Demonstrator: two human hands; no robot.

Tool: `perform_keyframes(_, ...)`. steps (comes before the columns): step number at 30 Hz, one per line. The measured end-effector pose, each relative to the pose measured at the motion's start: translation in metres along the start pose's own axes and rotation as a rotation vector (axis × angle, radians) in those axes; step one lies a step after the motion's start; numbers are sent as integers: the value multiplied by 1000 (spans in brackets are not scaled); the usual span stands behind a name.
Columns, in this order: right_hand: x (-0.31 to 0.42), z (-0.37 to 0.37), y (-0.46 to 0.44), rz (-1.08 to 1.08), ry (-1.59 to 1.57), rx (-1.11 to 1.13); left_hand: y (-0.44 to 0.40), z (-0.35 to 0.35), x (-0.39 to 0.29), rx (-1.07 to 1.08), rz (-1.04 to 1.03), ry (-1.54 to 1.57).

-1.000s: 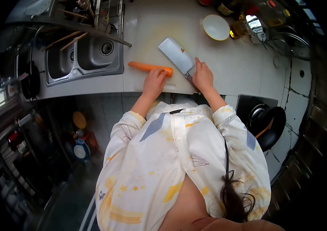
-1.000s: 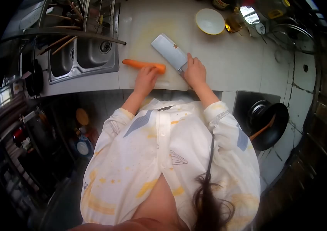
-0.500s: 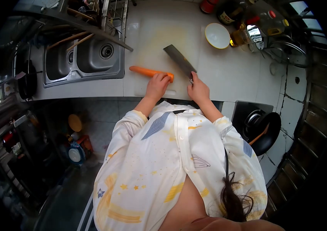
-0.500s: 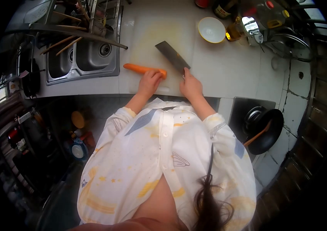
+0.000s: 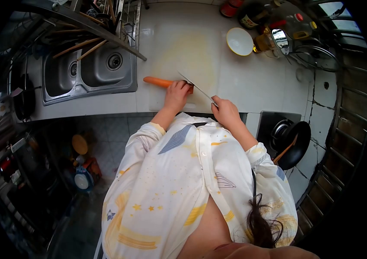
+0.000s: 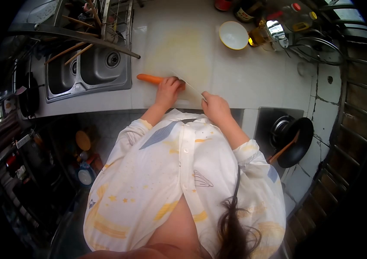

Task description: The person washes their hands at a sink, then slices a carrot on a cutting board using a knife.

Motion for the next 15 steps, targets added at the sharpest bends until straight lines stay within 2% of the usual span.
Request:
perform_keyframes(8,10,13,10,2,142,27,0,-2,-1,4,7,-22)
perform_keyframes(15,10,12,12,-17,141,71,2,0,-1,18,11,-38)
Point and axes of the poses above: each hand's wrist, its own y-axis away from the middle knuckle, its own z-axis out of the back of the hand, x = y × z, the point moved 10 cm from there along -y, towards the middle knuckle, and after that the axes turned 1 degree about x, right-handed, at the moved point
